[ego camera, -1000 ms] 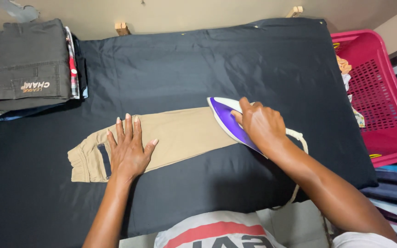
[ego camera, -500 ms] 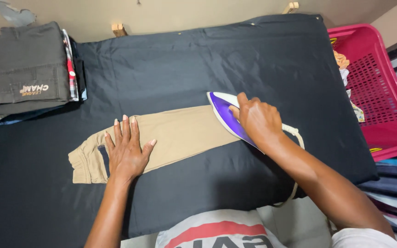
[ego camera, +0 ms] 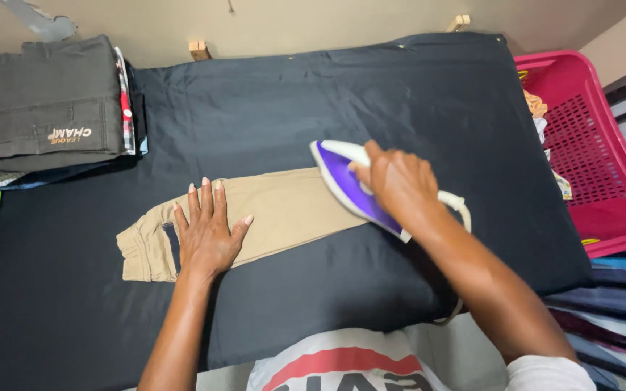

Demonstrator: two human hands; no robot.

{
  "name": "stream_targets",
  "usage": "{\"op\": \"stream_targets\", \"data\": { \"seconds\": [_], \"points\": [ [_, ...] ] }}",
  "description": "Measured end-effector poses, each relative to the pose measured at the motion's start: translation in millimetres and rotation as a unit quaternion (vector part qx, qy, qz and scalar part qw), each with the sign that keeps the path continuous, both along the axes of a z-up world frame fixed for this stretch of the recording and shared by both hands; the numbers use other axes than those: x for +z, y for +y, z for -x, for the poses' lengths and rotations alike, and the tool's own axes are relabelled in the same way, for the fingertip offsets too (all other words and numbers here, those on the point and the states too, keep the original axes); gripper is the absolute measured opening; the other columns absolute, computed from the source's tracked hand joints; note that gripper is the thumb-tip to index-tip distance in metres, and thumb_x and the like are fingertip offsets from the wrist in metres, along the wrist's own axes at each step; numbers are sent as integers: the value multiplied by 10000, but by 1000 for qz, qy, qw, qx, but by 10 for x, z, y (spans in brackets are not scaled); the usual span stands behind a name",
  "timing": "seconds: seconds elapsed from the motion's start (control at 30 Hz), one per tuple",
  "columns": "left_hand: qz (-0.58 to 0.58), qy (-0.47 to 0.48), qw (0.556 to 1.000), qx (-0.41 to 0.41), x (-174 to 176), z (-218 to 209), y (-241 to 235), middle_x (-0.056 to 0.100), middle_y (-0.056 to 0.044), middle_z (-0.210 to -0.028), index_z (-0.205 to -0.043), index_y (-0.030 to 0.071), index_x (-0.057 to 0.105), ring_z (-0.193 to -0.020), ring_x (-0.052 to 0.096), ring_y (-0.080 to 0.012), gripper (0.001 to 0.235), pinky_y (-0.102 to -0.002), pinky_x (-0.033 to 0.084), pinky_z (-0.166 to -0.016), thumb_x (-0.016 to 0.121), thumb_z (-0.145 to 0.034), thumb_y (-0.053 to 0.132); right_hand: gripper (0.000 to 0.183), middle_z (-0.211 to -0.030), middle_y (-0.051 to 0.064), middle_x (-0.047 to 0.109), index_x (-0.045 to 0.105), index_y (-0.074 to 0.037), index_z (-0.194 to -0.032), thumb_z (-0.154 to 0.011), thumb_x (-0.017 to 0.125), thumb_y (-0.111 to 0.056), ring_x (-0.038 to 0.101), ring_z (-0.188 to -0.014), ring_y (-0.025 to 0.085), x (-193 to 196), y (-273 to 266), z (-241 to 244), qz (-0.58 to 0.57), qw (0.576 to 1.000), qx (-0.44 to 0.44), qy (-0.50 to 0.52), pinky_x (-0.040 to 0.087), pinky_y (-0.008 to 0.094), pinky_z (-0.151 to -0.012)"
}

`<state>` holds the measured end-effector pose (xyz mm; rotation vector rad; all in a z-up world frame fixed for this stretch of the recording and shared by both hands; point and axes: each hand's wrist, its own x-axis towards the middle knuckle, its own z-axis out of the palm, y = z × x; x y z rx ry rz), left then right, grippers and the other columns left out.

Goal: Ironing a pair of tan-colored pants on a flat surface.

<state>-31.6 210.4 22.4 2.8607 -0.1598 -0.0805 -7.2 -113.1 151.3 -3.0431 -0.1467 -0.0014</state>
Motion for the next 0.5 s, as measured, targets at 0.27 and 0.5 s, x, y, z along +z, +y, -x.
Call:
{"op": "stream_targets", "data": {
  "seconds": [0.27, 0.5],
  "points": [
    [-8, 2, 1000, -9, -34, -23, 9, 161, -171, -1682, -1597, 59, 248, -1556, 50, -361, 892, -592, 14, -1204, 438, -954, 648, 446, -675, 174, 671, 638, -40, -1038, -922, 668, -469, 698, -522, 319, -336, 351, 242, 22, 995, 84, -57, 539, 421, -420],
    [-7, 2, 1000, -3, -5, -24, 7, 172, -176, -1683, -1596, 55, 261, -1562, 61, -367, 892, -598, 24, -1208, 448, -952, 643, 424, -628, 147, 630, 600, -47, -916, -945, 687, -461, 664, -475, 291, -393, 313, 89, 34, 994, 68, -82, 507, 399, -384]
  ]
}}
